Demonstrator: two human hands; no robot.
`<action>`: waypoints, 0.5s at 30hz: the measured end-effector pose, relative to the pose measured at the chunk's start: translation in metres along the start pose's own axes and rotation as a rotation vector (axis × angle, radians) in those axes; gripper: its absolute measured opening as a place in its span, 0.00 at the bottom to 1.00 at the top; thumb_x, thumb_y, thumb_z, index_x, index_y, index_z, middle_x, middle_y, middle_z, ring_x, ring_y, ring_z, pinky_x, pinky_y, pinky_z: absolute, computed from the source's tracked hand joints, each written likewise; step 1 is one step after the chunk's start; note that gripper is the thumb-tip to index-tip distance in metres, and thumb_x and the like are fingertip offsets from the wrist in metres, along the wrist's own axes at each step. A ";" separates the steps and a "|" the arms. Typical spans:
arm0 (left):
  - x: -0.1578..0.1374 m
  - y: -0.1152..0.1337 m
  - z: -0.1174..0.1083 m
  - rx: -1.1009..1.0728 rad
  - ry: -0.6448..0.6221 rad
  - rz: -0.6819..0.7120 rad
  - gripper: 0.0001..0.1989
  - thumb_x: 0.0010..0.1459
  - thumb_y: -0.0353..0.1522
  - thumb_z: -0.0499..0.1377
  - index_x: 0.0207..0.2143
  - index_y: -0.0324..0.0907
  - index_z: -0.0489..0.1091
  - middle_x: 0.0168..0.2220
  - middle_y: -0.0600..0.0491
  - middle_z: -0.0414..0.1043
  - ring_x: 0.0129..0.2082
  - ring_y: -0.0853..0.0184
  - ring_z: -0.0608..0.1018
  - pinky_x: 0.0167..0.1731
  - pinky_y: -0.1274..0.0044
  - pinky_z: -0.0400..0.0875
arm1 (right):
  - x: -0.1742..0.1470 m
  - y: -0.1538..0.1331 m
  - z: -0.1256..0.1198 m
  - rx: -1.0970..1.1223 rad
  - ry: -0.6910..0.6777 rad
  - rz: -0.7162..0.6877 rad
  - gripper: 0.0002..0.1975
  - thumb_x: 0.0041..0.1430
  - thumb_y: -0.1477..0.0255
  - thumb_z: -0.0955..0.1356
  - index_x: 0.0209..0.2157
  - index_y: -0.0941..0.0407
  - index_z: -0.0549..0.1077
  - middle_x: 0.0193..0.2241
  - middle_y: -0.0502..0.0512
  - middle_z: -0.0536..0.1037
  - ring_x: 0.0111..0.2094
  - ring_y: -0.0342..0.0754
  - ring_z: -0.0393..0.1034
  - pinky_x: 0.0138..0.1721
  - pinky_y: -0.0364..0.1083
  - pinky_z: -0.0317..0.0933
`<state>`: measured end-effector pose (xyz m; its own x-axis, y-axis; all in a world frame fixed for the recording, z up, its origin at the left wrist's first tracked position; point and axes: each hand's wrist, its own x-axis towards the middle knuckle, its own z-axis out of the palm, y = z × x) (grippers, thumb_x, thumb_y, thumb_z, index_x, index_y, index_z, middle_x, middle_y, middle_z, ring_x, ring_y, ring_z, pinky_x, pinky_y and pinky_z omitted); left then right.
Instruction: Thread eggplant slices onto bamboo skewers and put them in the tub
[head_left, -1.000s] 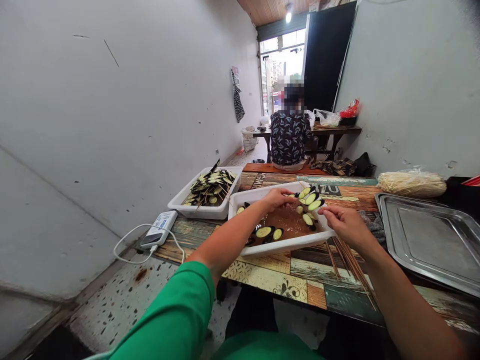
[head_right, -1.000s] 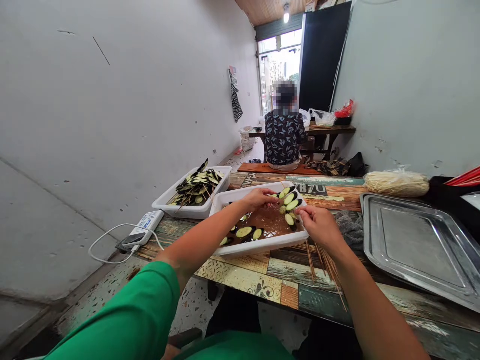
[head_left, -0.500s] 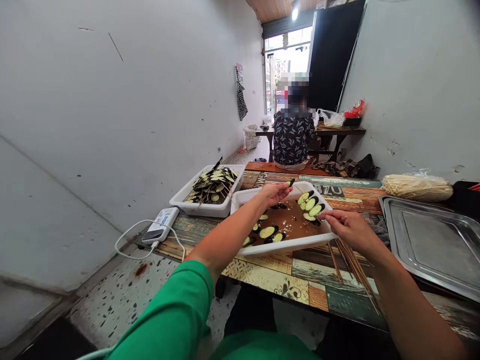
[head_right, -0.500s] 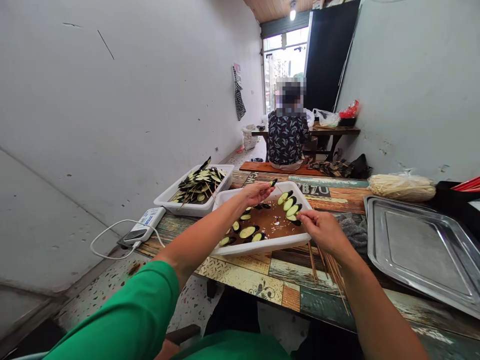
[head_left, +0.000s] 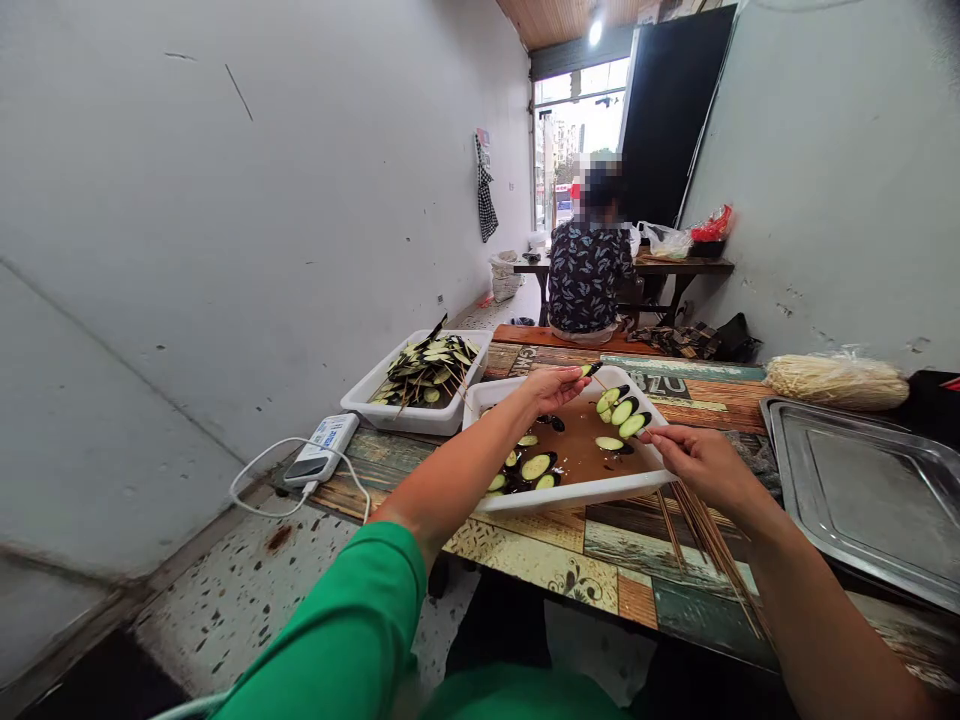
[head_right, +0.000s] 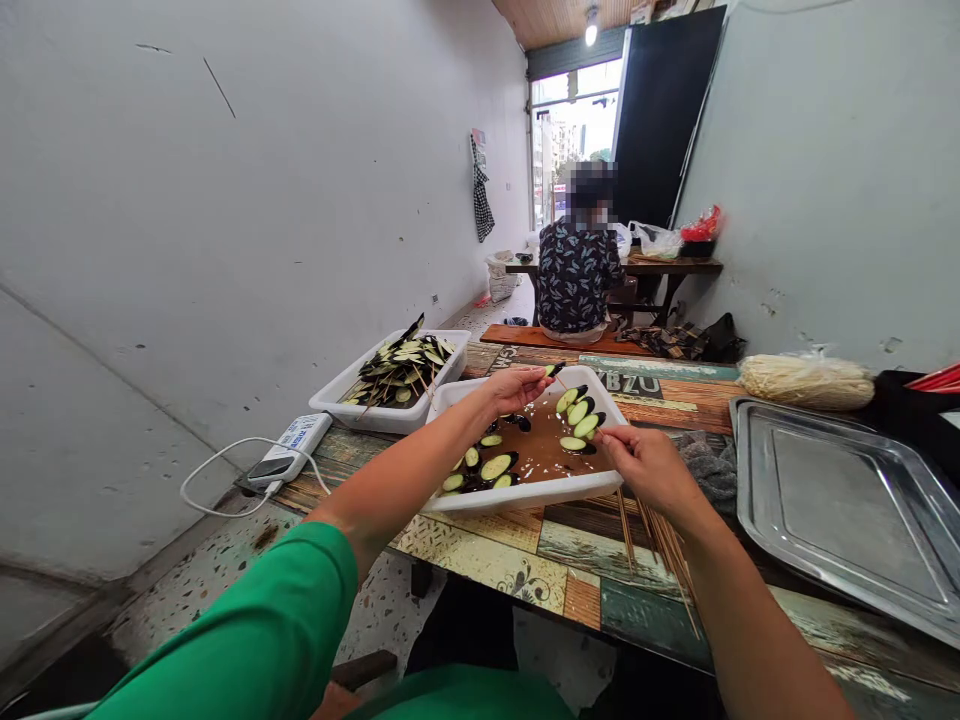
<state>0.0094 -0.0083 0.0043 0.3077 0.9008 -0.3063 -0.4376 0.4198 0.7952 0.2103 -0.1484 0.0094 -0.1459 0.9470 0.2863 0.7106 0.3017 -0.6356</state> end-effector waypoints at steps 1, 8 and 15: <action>0.000 0.000 0.000 0.001 -0.004 0.004 0.05 0.55 0.19 0.56 0.28 0.32 0.68 0.25 0.48 0.72 0.25 0.74 0.76 0.26 0.85 0.71 | 0.000 0.000 0.000 -0.008 -0.001 -0.003 0.19 0.53 0.65 0.60 0.33 0.57 0.80 0.25 0.52 0.79 0.24 0.46 0.69 0.22 0.42 0.57; 0.002 -0.003 0.001 0.026 0.013 0.033 0.05 0.55 0.19 0.55 0.29 0.33 0.67 0.24 0.49 0.72 0.25 0.73 0.77 0.27 0.84 0.72 | 0.000 0.005 0.001 -0.030 -0.012 -0.020 0.20 0.54 0.65 0.60 0.34 0.57 0.80 0.16 0.49 0.73 0.19 0.43 0.63 0.18 0.41 0.51; 0.001 -0.003 0.002 0.023 0.030 0.040 0.04 0.55 0.19 0.56 0.29 0.33 0.67 0.23 0.49 0.71 0.22 0.75 0.75 0.23 0.86 0.68 | 0.000 0.006 0.001 -0.028 -0.039 -0.003 0.21 0.54 0.65 0.60 0.35 0.59 0.80 0.21 0.51 0.76 0.19 0.43 0.63 0.19 0.41 0.51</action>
<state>0.0130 -0.0086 0.0029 0.2647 0.9198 -0.2895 -0.4297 0.3813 0.8185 0.2141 -0.1459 0.0046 -0.1747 0.9498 0.2596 0.7290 0.3020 -0.6143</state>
